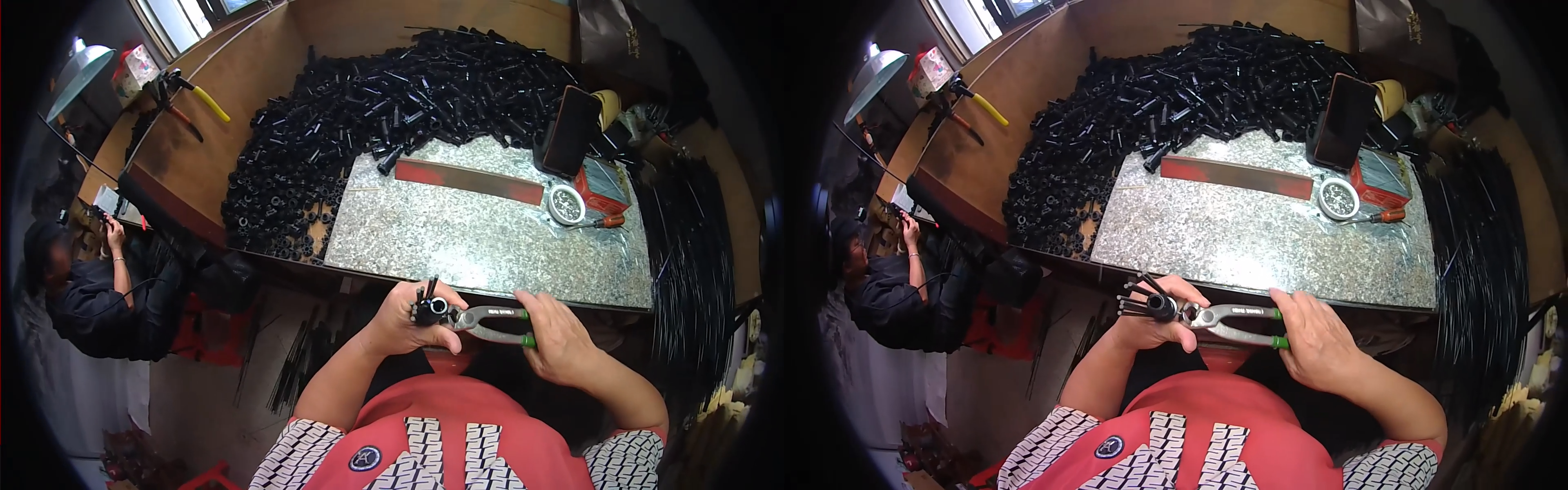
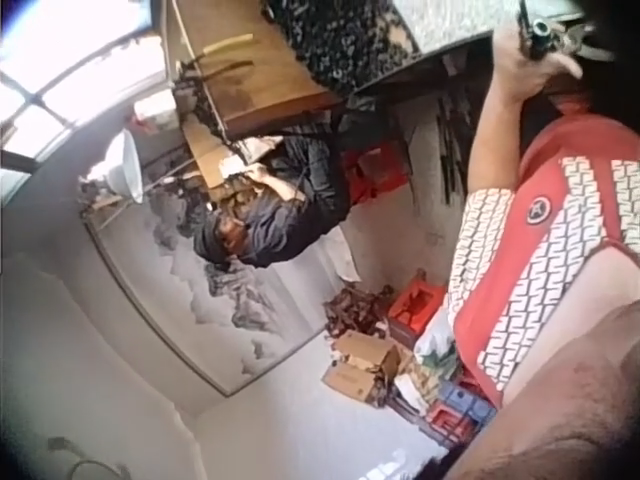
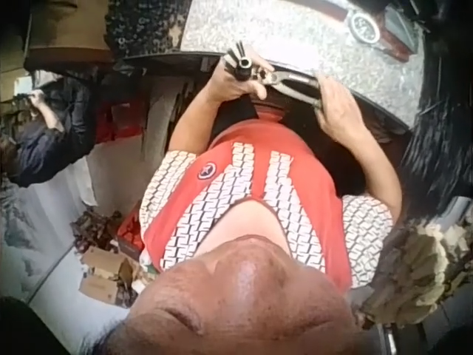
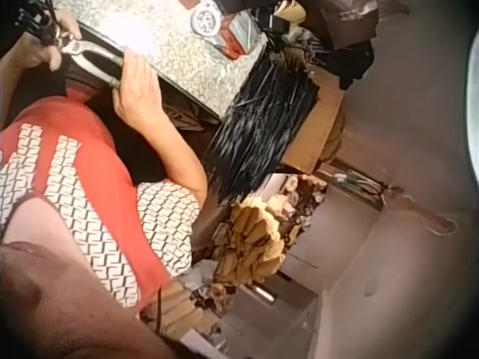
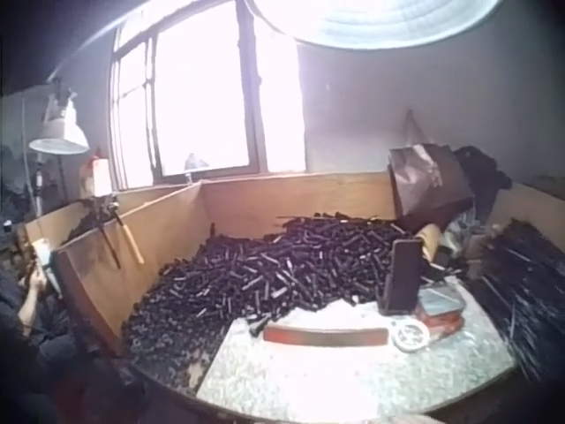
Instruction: The recorder is assembling electrical components by sorting and clipping black wires at a production workbench.
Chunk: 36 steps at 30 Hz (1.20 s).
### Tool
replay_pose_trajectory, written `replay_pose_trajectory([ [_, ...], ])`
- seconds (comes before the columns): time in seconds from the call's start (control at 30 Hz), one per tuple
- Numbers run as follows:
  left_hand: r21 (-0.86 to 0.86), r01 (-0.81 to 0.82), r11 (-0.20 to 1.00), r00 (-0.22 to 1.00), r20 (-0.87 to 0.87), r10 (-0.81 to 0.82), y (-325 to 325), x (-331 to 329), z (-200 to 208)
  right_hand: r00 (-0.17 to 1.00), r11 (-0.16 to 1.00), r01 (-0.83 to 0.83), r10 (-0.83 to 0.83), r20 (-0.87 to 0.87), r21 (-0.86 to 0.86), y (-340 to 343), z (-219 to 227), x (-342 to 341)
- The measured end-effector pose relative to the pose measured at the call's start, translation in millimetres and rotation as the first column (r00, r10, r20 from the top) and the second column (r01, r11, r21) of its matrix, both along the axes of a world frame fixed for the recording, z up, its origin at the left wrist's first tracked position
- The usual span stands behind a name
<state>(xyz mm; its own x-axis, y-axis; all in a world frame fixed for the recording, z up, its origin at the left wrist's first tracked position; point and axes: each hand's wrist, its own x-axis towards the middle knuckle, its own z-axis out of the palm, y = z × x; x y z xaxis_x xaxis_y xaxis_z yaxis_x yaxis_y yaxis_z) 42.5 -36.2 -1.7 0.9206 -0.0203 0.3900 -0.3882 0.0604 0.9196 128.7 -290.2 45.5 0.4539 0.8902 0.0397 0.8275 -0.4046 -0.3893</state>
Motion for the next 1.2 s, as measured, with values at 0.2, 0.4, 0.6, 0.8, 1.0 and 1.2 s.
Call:
replay_pose_trajectory([
  [0.2,0.055,-0.032,0.998,0.999,-0.035,0.034,0,-3,-4,0.965,0.995,-0.089,0.099,-0.243,0.051,3,-1,8],
  [0.4,-0.147,-0.102,0.984,0.993,-0.073,0.092,-6,-8,-15,0.841,0.998,-0.051,0.064,-0.537,0.039,9,-22,2],
  [0.6,-0.264,-0.148,0.953,0.985,-0.124,0.118,-9,-14,-16,0.813,1.000,0.024,-0.014,-0.583,0.010,27,-21,0],
  [0.8,-0.278,-0.211,0.937,0.972,-0.159,0.172,-10,-19,-22,0.902,0.995,0.098,-0.093,-0.423,-0.009,31,-34,-3],
  [1.0,-0.299,-0.274,0.914,0.961,-0.118,0.250,-5,-15,-35,0.942,0.965,0.165,-0.094,-0.321,0.202,31,-31,5],
  [1.2,-0.255,-0.389,0.885,0.921,-0.113,0.372,9,-22,-59,0.916,0.812,0.396,-0.318,-0.244,0.428,12,-13,45],
])
